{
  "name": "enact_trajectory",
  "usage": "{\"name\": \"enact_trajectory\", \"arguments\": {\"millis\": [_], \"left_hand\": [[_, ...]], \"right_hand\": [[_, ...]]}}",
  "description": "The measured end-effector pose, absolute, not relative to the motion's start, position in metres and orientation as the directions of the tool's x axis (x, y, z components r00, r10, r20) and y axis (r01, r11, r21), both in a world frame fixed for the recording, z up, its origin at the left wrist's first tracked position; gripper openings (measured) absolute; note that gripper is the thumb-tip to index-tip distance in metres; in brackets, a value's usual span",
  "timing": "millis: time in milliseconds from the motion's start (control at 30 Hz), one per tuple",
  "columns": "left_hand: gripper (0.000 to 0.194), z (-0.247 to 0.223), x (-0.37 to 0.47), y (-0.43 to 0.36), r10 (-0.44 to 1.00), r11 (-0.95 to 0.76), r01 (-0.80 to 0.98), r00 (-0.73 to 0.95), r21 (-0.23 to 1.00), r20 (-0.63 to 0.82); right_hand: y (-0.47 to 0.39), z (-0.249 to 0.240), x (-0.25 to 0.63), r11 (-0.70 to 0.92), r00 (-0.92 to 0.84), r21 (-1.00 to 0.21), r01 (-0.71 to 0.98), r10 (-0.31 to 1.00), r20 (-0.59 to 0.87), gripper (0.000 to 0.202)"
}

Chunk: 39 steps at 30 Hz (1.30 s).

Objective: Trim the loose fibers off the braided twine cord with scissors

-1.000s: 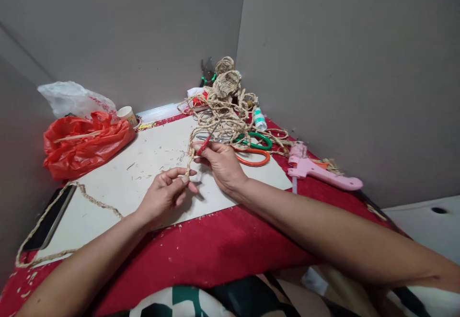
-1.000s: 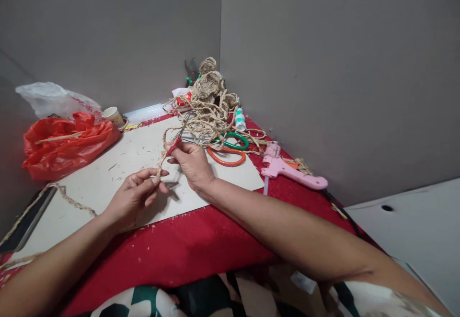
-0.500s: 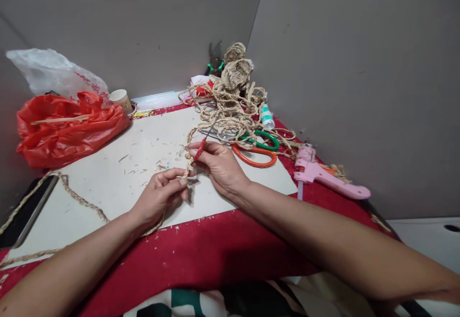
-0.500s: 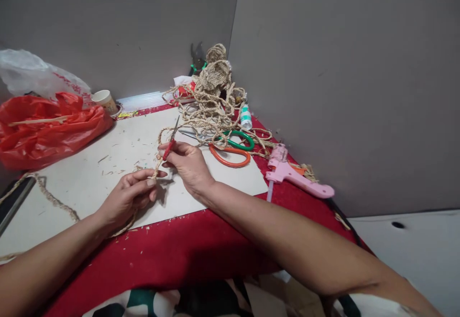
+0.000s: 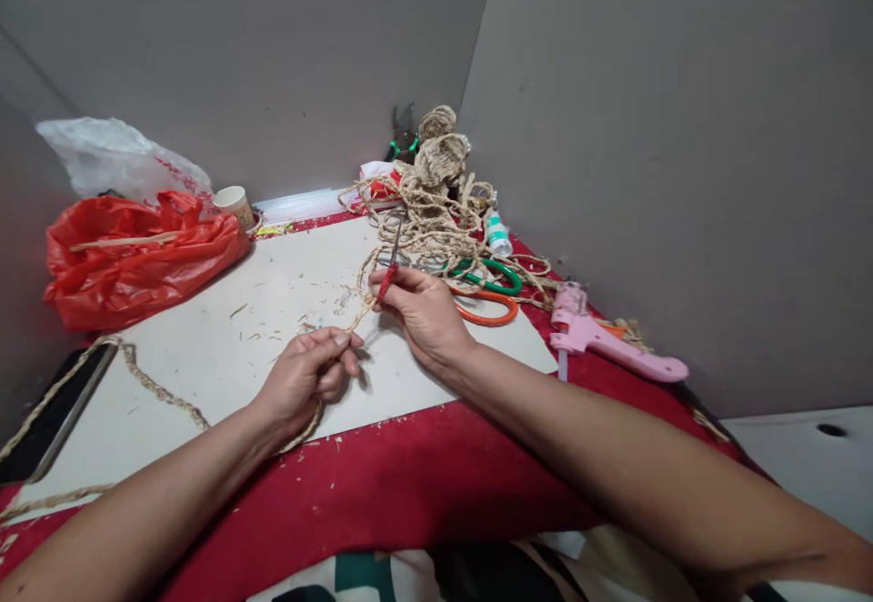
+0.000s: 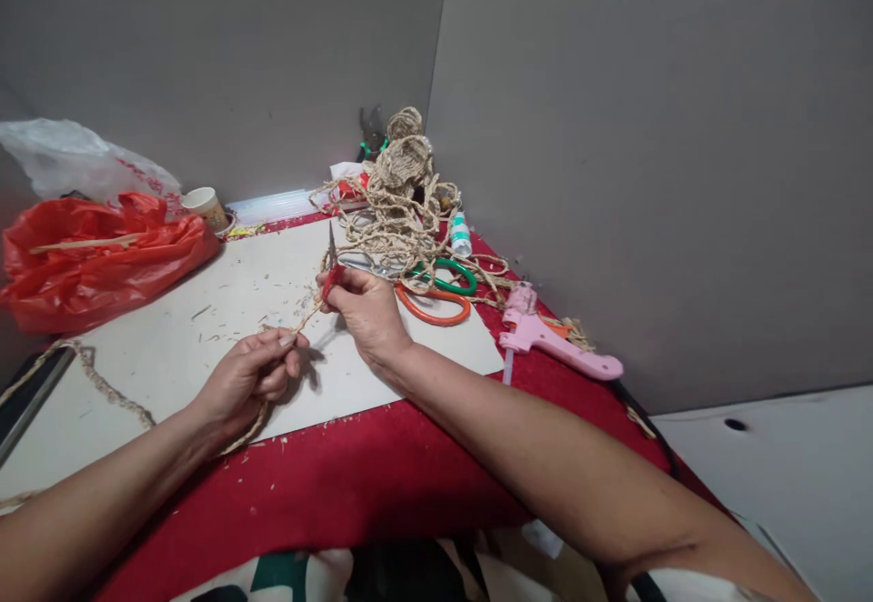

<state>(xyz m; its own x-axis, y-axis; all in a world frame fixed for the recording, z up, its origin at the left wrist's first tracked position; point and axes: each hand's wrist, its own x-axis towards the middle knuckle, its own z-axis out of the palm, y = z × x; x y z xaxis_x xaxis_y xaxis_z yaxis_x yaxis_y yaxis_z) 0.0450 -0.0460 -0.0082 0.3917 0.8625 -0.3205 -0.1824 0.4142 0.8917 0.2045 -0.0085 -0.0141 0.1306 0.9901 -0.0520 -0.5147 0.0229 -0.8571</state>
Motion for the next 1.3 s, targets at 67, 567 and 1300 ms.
{"name": "enact_trajectory", "arguments": {"millis": [67, 567, 1300], "left_hand": [[0.017, -0.007, 0.045, -0.046, 0.869, 0.415, -0.2, 0.376, 0.888, -0.321], [0.023, -0.013, 0.042, -0.038, 0.937, 0.333, -0.325, 0.216, 0.885, -0.273], [0.022, -0.012, 0.039, -0.038, 0.895, 0.423, -0.262, 0.272, 0.867, -0.355]], "right_hand": [[-0.007, -0.016, 0.205, 0.026, 0.126, -0.865, -0.502, 0.991, -0.043, 0.015], [-0.033, 0.006, 0.226, -0.181, -0.09, -0.9, -0.396, 0.983, -0.158, 0.043], [-0.074, -0.021, 0.219, -0.47, -0.685, -0.87, -0.147, 0.683, -0.254, 0.051]]}}
